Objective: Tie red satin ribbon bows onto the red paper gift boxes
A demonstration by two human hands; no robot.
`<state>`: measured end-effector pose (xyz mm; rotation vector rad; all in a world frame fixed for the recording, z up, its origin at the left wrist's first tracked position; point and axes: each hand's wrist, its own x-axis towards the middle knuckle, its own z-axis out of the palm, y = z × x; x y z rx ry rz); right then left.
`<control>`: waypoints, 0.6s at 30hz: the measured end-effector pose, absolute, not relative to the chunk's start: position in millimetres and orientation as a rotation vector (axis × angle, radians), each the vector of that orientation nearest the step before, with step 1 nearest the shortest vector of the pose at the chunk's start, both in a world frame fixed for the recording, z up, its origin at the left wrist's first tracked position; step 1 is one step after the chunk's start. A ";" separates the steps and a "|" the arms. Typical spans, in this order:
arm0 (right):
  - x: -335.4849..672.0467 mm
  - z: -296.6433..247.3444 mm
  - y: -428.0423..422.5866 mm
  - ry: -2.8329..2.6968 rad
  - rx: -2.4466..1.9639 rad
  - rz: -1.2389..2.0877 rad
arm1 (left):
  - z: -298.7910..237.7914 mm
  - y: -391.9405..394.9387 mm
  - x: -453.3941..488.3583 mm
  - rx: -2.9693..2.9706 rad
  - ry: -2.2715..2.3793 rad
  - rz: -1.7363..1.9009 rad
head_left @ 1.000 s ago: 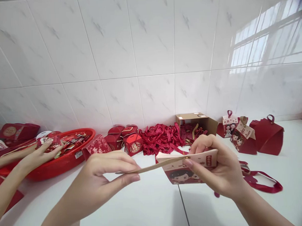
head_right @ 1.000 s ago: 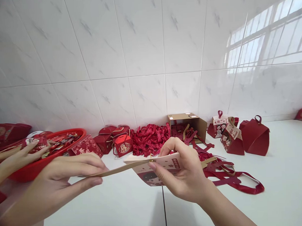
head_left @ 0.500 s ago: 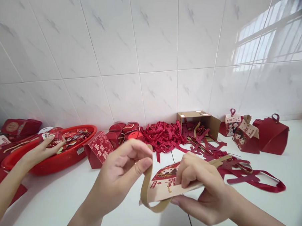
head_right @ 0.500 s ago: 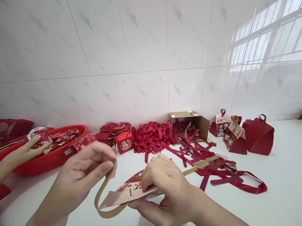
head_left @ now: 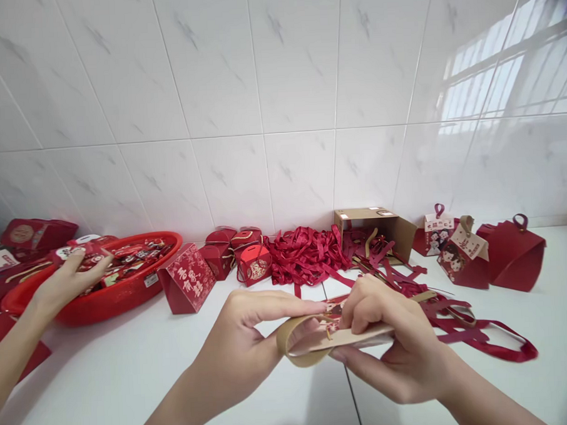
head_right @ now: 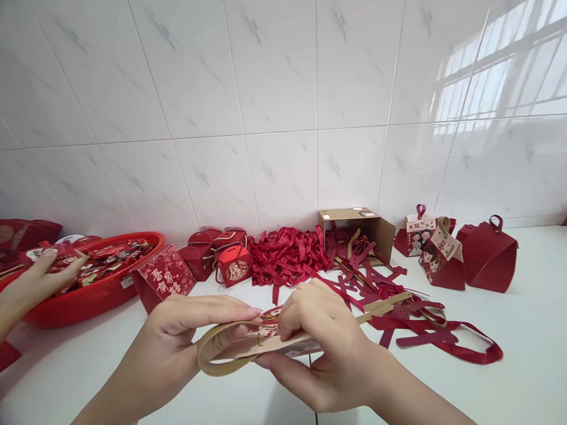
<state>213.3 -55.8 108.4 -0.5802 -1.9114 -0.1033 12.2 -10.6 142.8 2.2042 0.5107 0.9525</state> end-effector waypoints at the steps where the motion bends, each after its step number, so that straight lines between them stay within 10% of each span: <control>1: 214.1 108.5 -55.9 -1.909 -0.588 -0.105 | 142.9 -10.9 12.3 2.185 0.519 0.938; 18: 214.4 108.5 -56.5 -1.890 -0.601 -0.065 | 148.6 -18.3 12.5 2.190 0.488 0.930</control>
